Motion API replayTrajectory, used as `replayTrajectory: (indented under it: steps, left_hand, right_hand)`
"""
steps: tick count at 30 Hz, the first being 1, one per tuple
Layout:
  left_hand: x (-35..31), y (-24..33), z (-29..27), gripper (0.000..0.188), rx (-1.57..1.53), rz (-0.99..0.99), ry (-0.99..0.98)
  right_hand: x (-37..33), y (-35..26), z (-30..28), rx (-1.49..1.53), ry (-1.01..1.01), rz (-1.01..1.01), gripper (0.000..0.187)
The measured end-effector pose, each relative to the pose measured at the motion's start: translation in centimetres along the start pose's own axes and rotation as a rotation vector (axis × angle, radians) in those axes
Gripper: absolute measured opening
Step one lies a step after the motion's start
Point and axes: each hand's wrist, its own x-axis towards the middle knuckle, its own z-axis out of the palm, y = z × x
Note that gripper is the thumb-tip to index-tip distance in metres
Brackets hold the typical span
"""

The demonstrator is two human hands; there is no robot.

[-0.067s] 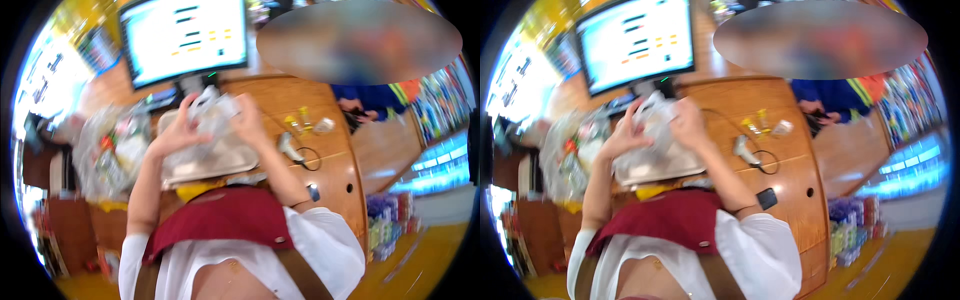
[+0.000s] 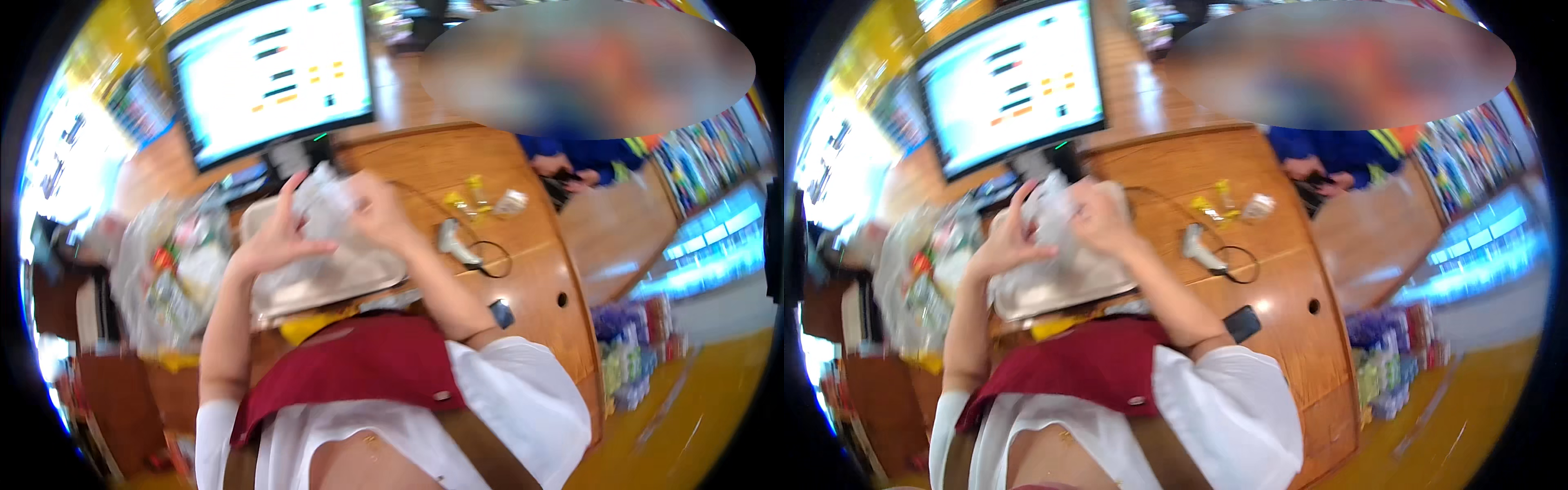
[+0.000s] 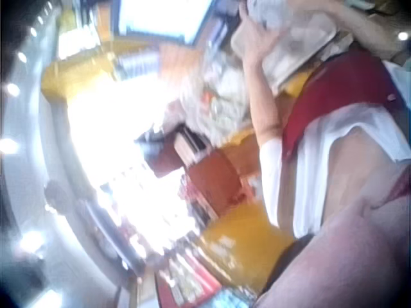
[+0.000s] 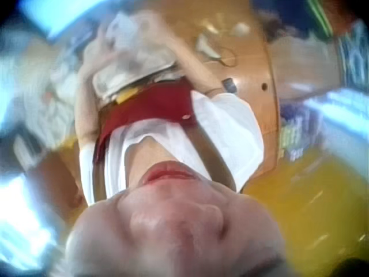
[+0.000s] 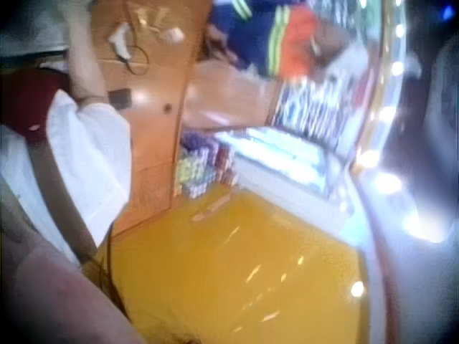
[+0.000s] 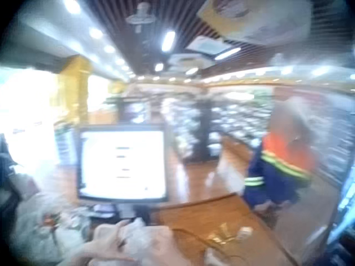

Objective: The person scans various grocery items including packaged food, canned goods, and beverages using a handheld barcode scanner and a touchscreen POS system. They place the scanned items into a plastic bag and interact with the customer to complete the transaction.

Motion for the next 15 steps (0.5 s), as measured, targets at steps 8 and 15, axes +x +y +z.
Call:
replayTrajectory:
  steps: [8, 15]
  left_hand:
    - [3.7, 0.4, 0.5, 0.043, 0.448, -0.232, -0.481]
    - [4.7, 0.8, 0.6, 0.043, 0.103, -0.402, -0.364]
  right_hand:
    - [0.1, -2.0, -3.3, 0.256, -0.303, 0.074, 0.042]
    - [-2.2, 3.0, -2.4, 0.289, -0.377, 0.3, 0.028]
